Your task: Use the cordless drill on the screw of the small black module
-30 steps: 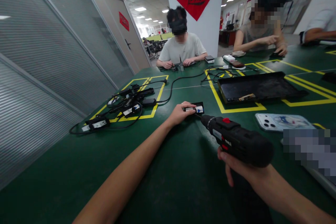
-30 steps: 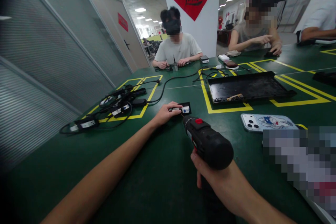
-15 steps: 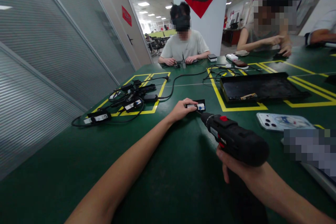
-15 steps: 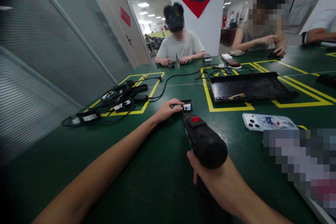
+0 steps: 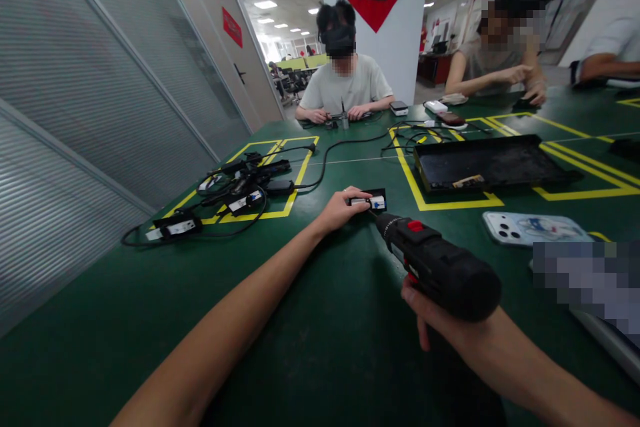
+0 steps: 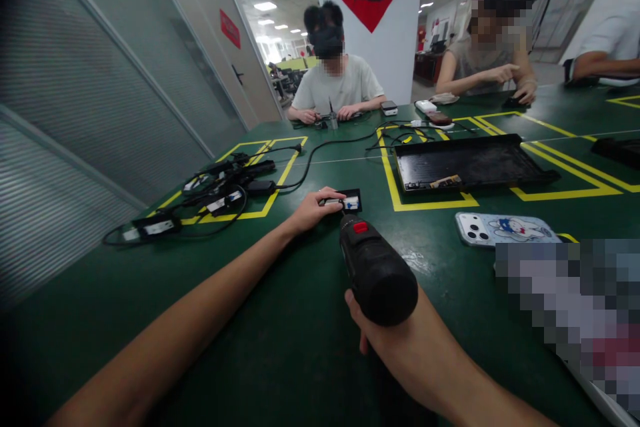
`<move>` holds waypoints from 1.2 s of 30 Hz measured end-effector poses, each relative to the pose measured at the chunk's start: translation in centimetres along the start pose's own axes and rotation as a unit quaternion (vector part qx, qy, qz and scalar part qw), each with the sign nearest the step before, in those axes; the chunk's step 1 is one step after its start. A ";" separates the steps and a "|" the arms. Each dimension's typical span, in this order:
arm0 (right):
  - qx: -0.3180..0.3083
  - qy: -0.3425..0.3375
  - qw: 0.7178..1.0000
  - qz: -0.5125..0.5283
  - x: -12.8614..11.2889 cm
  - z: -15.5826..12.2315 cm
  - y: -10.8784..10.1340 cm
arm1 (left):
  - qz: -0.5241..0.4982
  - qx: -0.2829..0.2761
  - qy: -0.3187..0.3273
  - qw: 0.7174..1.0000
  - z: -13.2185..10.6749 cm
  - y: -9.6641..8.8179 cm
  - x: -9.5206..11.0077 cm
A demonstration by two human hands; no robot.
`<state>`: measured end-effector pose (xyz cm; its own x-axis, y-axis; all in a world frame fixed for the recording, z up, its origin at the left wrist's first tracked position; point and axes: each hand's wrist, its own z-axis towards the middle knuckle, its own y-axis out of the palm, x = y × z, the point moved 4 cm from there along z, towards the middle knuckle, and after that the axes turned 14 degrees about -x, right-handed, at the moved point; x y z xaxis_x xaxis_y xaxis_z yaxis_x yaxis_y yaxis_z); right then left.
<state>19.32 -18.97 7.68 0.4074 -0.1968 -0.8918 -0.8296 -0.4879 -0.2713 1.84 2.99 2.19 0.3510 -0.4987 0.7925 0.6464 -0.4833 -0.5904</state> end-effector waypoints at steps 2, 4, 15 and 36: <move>0.002 0.009 1.000 0.001 -0.1 0.0 -0.1 | 0.001 0.001 -0.004 1.000 0.0 0.0 0.0; 0.000 0.022 1.000 0.000 -0.2 0.0 -0.2 | 0.002 0.003 -0.007 1.000 0.0 0.0 0.0; -0.009 -0.011 1.000 0.027 0.3 0.2 -0.3 | 0.002 0.005 -0.008 1.000 0.0 0.1 -0.1; -0.006 -0.020 0.991 0.129 0.7 0.5 -0.2 | -0.005 -0.012 0.005 1.000 0.0 0.0 -0.2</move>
<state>19.57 -18.64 6.92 0.1664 -0.2816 -0.9450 -0.8998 -0.4354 -0.0287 1.72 3.07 2.00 0.3389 -0.5007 0.7966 0.6326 -0.5055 -0.5868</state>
